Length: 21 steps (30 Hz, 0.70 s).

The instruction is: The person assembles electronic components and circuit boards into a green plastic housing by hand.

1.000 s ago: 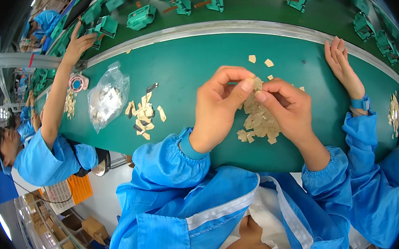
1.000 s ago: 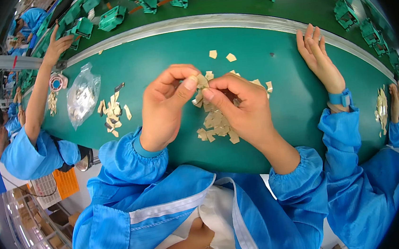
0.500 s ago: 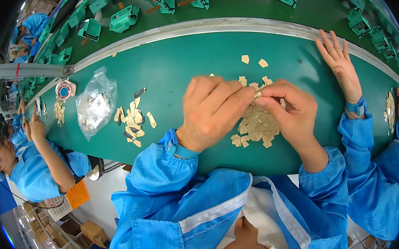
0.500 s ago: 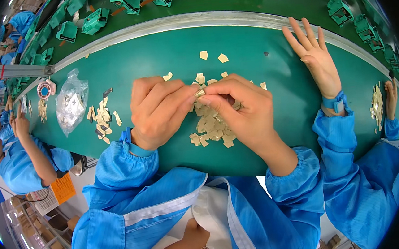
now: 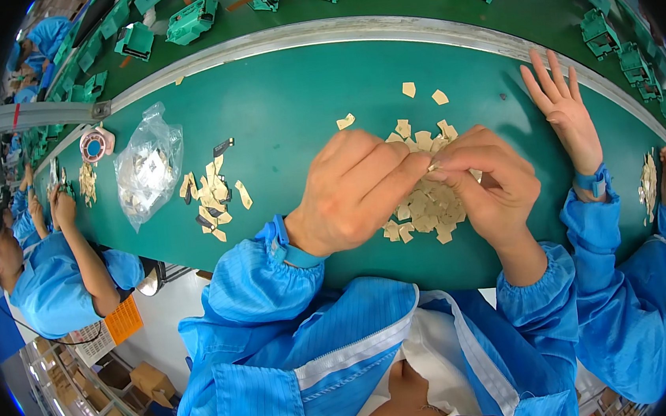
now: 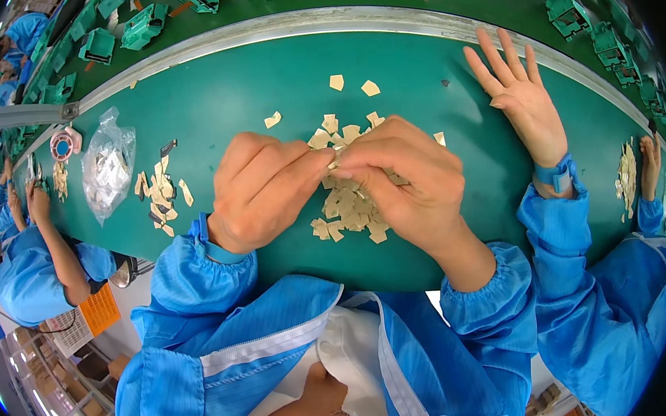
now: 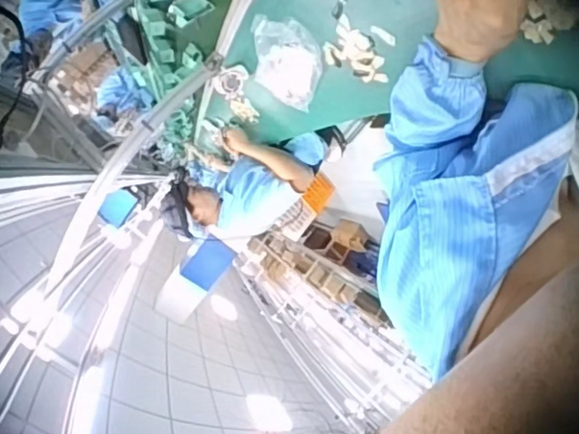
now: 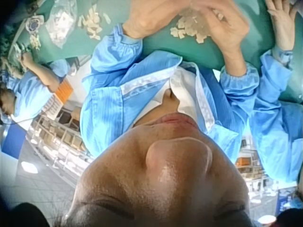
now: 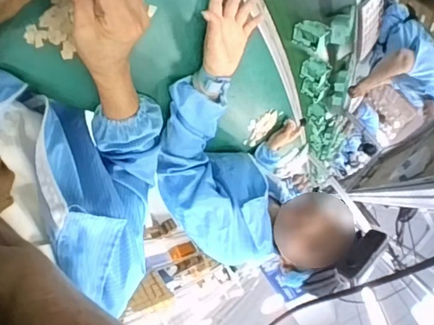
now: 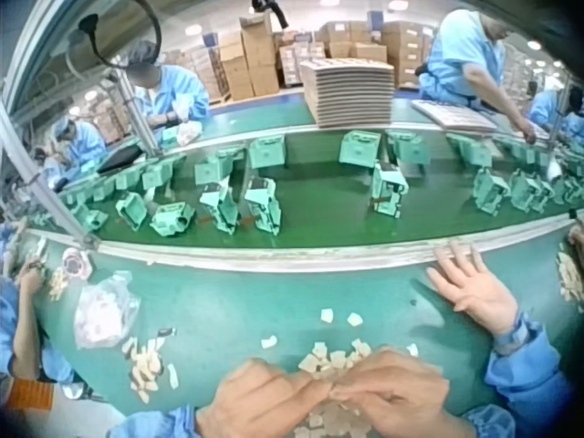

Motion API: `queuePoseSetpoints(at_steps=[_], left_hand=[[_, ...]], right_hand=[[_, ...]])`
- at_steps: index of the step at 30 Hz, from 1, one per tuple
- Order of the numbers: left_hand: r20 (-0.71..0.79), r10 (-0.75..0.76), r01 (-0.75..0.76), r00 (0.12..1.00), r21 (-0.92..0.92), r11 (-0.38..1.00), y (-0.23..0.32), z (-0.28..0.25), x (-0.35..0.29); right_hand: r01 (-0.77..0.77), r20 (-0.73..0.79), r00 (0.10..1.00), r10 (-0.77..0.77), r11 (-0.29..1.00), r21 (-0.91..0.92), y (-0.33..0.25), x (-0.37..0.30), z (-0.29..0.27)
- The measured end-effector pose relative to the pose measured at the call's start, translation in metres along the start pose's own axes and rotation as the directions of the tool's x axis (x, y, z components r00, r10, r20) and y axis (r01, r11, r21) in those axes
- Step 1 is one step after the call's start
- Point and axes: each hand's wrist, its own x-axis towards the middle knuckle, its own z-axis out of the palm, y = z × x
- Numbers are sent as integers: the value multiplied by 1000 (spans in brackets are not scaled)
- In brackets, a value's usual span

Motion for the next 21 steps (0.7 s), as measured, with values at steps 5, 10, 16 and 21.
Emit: queuePoseSetpoints(at_steps=[5,10,16,21], left_hand=[[-6,7,-7,1000,16,1000,1,0,-2],[1,34,-34,999,86,996,4,-2,-1],[4,25,-25,1000,69,997,2,-1,-1],[14,25,-26,1000,71,997,3,-1,0]], right_hand=[[-100,-38,994,102,993,62,-5,2,3],[-127,4,992,126,991,33,-3,2,2],[-132,9,991,132,991,30,-3,2,2],[-138,17,990,138,990,5,-3,1,1]])
